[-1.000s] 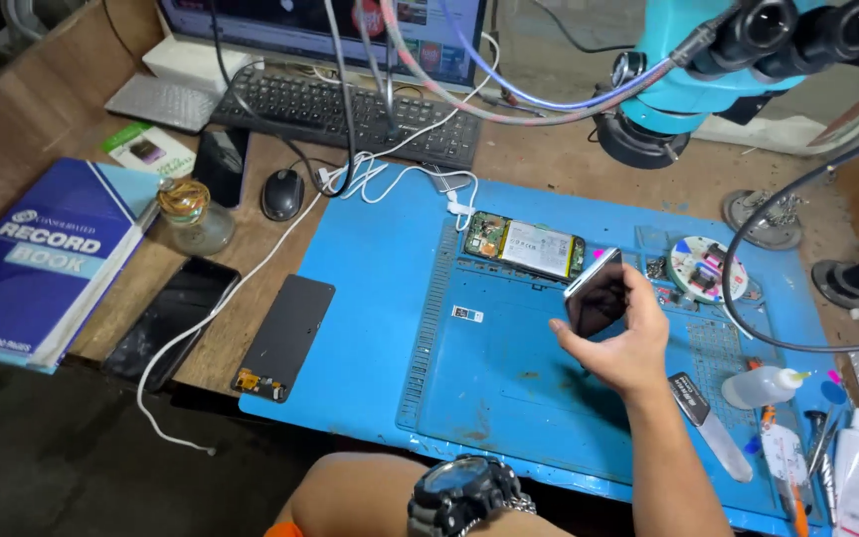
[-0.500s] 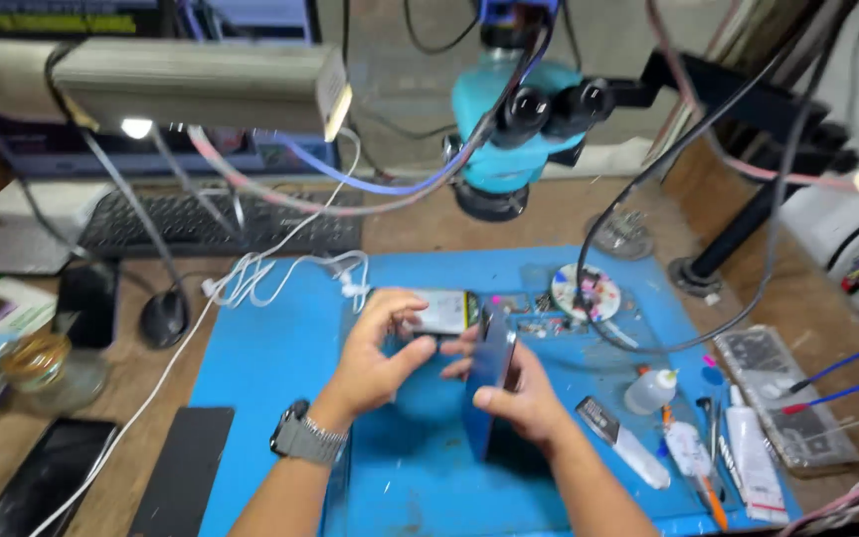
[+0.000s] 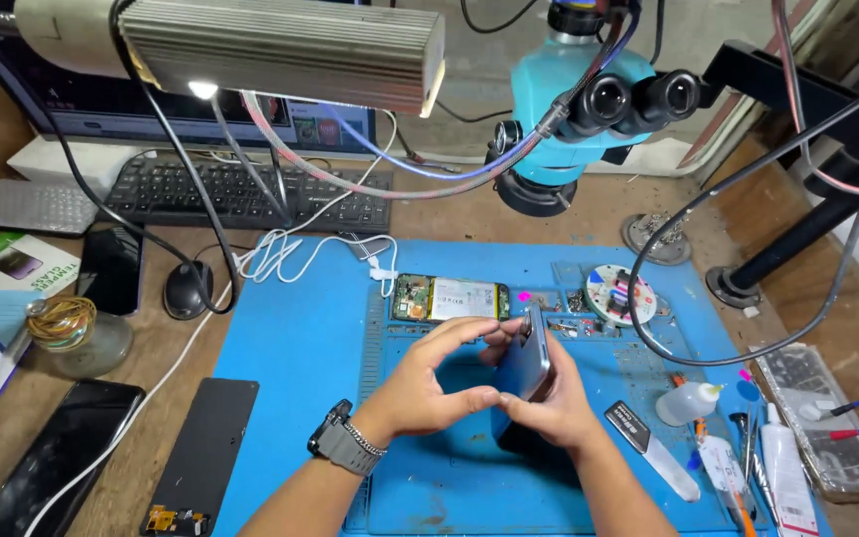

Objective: The person is inspecting and reassembling a mobile phone, focusing on the screen and back cover components.

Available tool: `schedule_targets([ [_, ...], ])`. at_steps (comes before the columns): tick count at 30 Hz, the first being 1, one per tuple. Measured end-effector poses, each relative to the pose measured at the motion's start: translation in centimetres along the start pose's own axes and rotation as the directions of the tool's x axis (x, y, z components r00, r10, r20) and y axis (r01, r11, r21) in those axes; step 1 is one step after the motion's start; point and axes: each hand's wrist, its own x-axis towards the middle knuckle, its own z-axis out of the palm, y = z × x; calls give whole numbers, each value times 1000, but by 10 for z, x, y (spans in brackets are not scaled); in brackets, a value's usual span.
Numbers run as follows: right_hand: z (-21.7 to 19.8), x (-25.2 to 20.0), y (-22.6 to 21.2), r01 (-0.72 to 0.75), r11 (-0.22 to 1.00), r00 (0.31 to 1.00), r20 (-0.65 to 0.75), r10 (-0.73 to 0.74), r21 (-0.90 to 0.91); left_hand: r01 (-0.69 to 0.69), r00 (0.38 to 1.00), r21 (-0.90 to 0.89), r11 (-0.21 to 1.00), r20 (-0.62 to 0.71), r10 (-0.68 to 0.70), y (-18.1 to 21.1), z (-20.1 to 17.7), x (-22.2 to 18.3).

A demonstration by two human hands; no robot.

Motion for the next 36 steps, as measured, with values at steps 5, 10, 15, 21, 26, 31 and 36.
schedule_targets([
  [5,2,2,-4,-105,992,994,43,102,75,35,999,-22,999,5,-35,4,4,1],
  [10,11,10,-9,-54,996,998,-33,57,74,-2,997,-87,996,-72,-4,-10,13,-2],
  [15,9,9,-5,-65,995,996,-56,69,71,56,997,-115,992,-50,-62,-10,11,-1],
  [21,4,9,5,-164,978,971,-153,183,130,100,994,-173,980,-34,-107,0,12,1],
  [26,-3,4,21,-258,959,944,-181,276,116,116,991,-154,981,-51,-125,8,15,-1],
  [31,-9,5,38,-275,955,949,-130,288,110,46,991,-144,988,-117,-63,-4,13,-1],
  [36,8,11,20,-341,933,940,-31,340,-116,43,968,-97,994,-241,-65,-26,19,-3],
])
